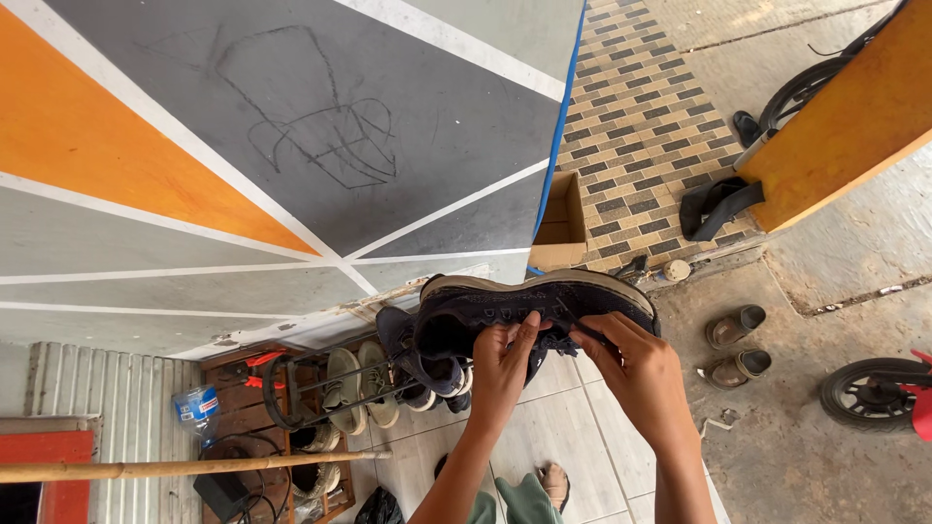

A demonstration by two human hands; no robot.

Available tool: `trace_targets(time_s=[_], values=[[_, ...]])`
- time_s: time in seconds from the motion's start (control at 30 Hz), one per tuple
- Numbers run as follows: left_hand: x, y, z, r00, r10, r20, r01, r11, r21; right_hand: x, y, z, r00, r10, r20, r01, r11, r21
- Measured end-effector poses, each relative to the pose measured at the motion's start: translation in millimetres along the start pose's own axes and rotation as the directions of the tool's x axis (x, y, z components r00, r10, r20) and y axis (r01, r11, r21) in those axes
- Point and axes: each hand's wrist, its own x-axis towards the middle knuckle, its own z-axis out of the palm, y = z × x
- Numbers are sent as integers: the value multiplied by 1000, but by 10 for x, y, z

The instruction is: The person threads a shoelace through the eyelets of a single dark sneaker, pulls the laces to tighten them, and ties a knot. The shoe remains on the floor throughout the process.

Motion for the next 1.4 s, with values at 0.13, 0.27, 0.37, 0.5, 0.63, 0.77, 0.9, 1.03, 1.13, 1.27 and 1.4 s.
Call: trace_targets(time_s=[0.13,0.27,0.37,0.5,0.63,0.77,0.9,1.03,1.13,1.27,1.4], values=[[6,-46,89,996,28,-79,-29,1000,-9,20,107,-7,991,116,63,-120,991,66],[-45,-5,141,989,68,-128,-66,998,24,21,140,-5,998,56,32,-60,988,145],[-84,23,114,963,205,-173,-183,974,132,37,116,63,998,52,20,-55,978,202],[-104,4,22,966,-5,-257,73,964,255,-34,38,171,995,99,32,-103,980,172],[-140,-70,-130,956,-140,-258,198,957,214,-97,-23,313,988,139,72,-151,970,192],[-212,-200,-290,975,-50,-218,65,996,62,-181,-77,484,990,131,60,-139,977,159],[-274,-318,-555,962,-134,-238,167,978,123,-253,-179,719,997,68,30,-73,980,187],[-304,-339,-829,961,-121,-250,127,992,7,-305,-383,959,1000,-5,-18,8,980,198],[-318,-318,-1031,963,-129,-237,109,989,-95,-303,-536,1137,1000,-7,-15,9,987,161],[-306,-320,-1246,969,-119,-218,86,985,-153,-339,-688,1359,992,-99,-72,101,994,33],[-309,-308,-1373,972,-163,-168,139,979,-147,-380,-817,1492,998,-38,-51,32,994,-105]])
